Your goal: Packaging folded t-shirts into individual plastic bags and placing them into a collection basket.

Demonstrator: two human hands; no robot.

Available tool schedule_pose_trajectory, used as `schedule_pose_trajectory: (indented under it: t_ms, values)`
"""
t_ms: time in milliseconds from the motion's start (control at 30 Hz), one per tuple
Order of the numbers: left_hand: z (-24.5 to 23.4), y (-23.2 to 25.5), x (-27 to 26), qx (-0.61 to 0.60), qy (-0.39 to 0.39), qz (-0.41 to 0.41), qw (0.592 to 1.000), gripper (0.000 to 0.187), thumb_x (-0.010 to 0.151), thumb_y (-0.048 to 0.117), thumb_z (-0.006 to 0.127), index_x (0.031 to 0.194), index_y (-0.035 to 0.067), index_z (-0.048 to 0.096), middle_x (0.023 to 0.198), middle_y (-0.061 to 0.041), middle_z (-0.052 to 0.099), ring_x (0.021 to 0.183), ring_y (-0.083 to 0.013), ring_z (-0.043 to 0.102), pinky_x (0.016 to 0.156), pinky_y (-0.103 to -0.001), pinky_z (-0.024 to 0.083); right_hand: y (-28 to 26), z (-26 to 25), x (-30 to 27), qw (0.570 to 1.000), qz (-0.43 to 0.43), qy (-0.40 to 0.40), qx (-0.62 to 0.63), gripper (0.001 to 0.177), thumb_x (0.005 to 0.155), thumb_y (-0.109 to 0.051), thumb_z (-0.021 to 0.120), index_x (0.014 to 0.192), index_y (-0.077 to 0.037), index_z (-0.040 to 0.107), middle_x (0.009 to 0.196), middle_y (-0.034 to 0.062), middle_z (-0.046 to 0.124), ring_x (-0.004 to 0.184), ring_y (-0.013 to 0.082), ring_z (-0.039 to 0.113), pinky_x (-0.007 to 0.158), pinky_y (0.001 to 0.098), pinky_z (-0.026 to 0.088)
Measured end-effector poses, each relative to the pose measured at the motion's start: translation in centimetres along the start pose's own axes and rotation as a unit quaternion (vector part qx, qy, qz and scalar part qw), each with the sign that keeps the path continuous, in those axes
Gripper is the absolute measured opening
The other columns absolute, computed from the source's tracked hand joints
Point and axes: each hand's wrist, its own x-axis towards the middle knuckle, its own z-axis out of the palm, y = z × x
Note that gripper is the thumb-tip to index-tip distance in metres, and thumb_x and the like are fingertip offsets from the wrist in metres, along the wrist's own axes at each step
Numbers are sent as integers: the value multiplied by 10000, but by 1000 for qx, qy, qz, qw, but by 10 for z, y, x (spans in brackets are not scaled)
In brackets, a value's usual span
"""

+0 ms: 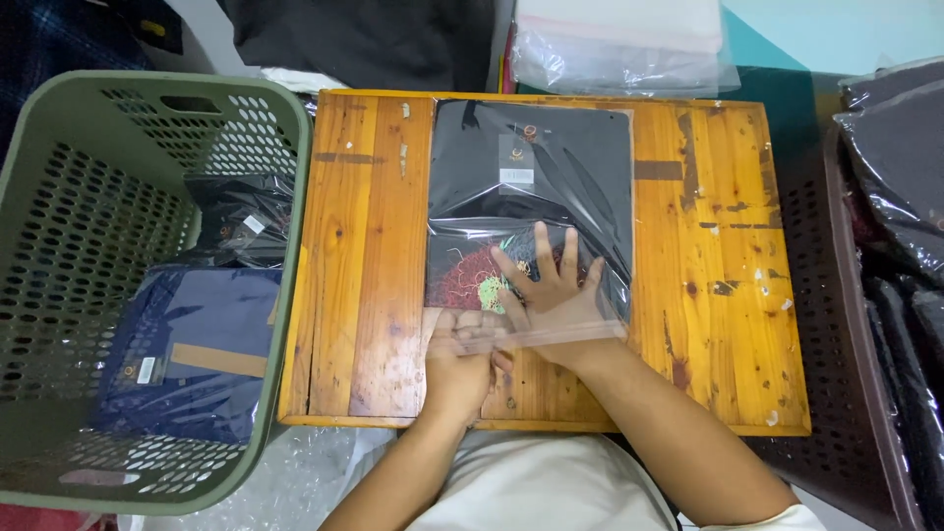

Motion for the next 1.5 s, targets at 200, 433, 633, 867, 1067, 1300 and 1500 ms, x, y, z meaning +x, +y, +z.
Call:
schedule_pose_trajectory:
  t_ms: [200,433,633,867,1067,1300,1500]
  values:
    - [-4,-5,0,-95,4,-24,995,256,950,-4,586,1135,-2,409,902,-269,763,403,-287,653,243,-259,474,11,51,15,988,-4,138,-67,587,1034,-605,224,1613,-528,168,1714,153,152,1551,486,92,1114,720,175]
    - [-16,39,-30,21,75,-58,995,570,876,108,710,1394,98,472,1013,-217,799,445,-215,633,307,-269,353,6,-27,-36,970,14,-207,126,754,1016,-607,229,1652,-259,22,1661,248,-262,1507,462,-295,1219,604,-71]
    - [-47,48,-38,123,129,60,982,611,845,145,754,1415,154,533,801,-39,705,383,-125,515,320,-267,382,29,15,-84,988,-96,-6,120,737,1048,-563,364,1616,-124,201,1683,249,-3,1535,443,-28,1208,516,41]
    - [-101,44,-26,400,41,411,818,211,873,102,770,1079,140,796,884,-25,588,904,-171,581,780,-265,529,88,4,-132,946,-110,-17,306,386,930,-472,637,1141,-150,655,1073,58,696,989,259,618,873,413,451]
    - [-105,96,-34,516,-78,283,804,332,807,139,756,1128,219,786,1286,-98,554,1282,-257,516,1058,-428,412,90,-24,-88,934,151,49,320,375,979,-375,537,1225,-125,670,1099,44,651,1032,220,573,909,375,446]
    - [-20,129,-19,629,-155,325,689,506,966,227,603,1440,56,558,1619,-299,294,1455,-561,250,1088,-697,257,79,-14,-43,977,-80,158,116,579,970,-328,620,1522,-200,502,1592,243,398,1473,493,332,1136,624,325]
    - [-42,113,1,748,-234,180,594,716,995,424,550,1626,247,263,1709,-184,84,1559,-396,91,1176,-649,106,92,-25,-56,980,-64,-155,103,700,999,-637,354,1625,-341,255,1737,114,17,1588,361,-53,1224,616,-51]
